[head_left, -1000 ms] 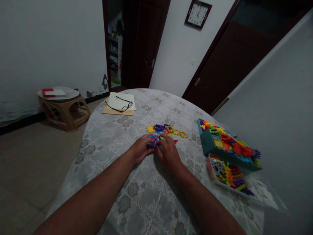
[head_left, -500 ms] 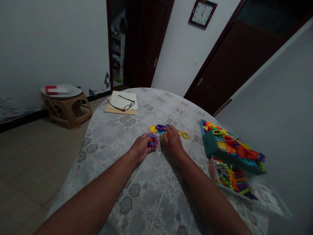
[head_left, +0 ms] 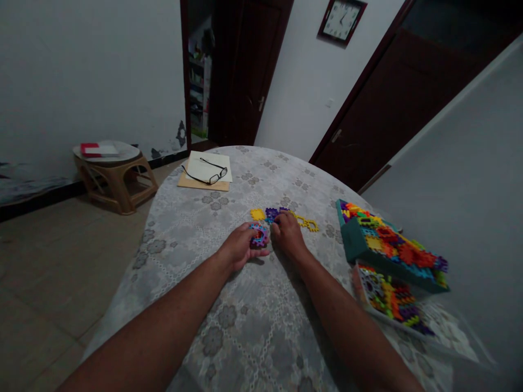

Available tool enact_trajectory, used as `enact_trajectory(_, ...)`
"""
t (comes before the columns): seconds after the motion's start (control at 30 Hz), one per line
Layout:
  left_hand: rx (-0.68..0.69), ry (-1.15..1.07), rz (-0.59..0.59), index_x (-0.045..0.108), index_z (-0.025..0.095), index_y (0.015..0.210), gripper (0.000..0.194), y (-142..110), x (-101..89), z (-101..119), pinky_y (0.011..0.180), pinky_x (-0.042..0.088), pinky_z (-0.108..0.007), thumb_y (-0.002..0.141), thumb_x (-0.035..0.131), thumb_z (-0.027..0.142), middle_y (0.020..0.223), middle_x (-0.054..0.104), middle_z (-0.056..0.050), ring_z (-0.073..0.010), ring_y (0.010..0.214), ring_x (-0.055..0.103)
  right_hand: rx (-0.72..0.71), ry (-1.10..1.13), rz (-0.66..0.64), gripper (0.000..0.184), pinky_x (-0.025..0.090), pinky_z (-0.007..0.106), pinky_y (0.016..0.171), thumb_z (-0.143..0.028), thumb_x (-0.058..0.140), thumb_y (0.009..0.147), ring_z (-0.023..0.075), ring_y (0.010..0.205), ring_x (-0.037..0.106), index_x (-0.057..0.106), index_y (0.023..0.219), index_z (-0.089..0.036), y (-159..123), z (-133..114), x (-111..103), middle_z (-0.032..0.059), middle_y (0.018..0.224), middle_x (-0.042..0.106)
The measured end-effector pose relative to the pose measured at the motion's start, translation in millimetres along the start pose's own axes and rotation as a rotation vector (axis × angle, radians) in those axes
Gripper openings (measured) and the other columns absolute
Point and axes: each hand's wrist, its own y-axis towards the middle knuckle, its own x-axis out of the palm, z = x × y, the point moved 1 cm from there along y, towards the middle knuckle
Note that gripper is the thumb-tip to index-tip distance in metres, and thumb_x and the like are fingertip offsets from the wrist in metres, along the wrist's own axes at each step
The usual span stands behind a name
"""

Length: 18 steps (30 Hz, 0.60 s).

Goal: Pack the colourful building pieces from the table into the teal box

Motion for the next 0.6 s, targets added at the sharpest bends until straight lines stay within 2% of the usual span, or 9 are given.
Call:
enact_trajectory(0.13, -0.003, -0.014, -0.017, 0.068, 0.018, 0.123, 0.041, -2, 1.8, 0, 0.070, 0.069, -0.040, 0.084, 0.067, 0.010, 0.100, 0.077, -0.012, -0.0244, 0.083, 0.079, -0.099, 0.188, 0.099, 0.017, 0.050, 0.053, 0.120, -0.022, 0.058, 0.103, 0.0306, 0.139, 0.060, 0.070, 0.114, -0.021, -25, -10, -35, 0.0176, 0.138, 0.067)
enact_trajectory(0.27, -0.013, -0.071, -0.062, 0.071, 0.017, 0.120, 0.035, -5, 5.4, 0, 0.073, 0.068, -0.036, 0.086, 0.068, 0.009, 0.105, 0.078, -0.013, -0.0217, 0.083, 0.077, -0.187, 0.265, 0.033, 0.019, 0.052, 0.051, 0.120, -0.024, 0.064, 0.105, 0.0296, 0.143, 0.060, 0.070, 0.123, -0.025, -56, -37, -58, 0.0156, 0.149, 0.063)
enact_trajectory(0.37, -0.026, -0.115, -0.092, 0.072, 0.016, 0.117, 0.028, -7, 6.8, 0, 0.070, 0.065, -0.030, 0.090, 0.067, 0.010, 0.105, 0.078, -0.013, -0.0201, 0.083, 0.075, -0.239, 0.263, 0.004, 0.023, 0.054, 0.051, 0.118, -0.020, 0.066, 0.103, 0.0294, 0.140, 0.062, 0.071, 0.124, -0.026, -69, -52, -55, 0.0151, 0.150, 0.062)
enact_trajectory(0.47, -0.036, -0.140, -0.104, 0.073, 0.015, 0.115, 0.023, -8, 5.8, -1, 0.072, 0.064, -0.029, 0.093, 0.067, 0.016, 0.108, 0.077, -0.013, -0.0199, 0.088, 0.074, -0.284, 0.228, 0.000, 0.023, 0.055, 0.053, 0.117, -0.017, 0.066, 0.101, 0.0300, 0.139, 0.063, 0.074, 0.121, -0.026, -69, -56, -44, 0.0149, 0.150, 0.063)
enact_trajectory(0.6, -0.040, -0.072, -0.187, 0.074, 0.016, 0.115, 0.033, -8, 4.0, -4, 0.080, 0.062, -0.027, 0.082, 0.074, 0.010, 0.111, 0.077, -0.011, -0.0194, 0.096, 0.074, -0.310, 0.219, 0.001, 0.023, 0.053, 0.054, 0.118, -0.020, 0.064, 0.104, 0.0295, 0.139, 0.062, 0.073, 0.124, -0.025, -66, -57, -41, 0.0147, 0.151, 0.065)
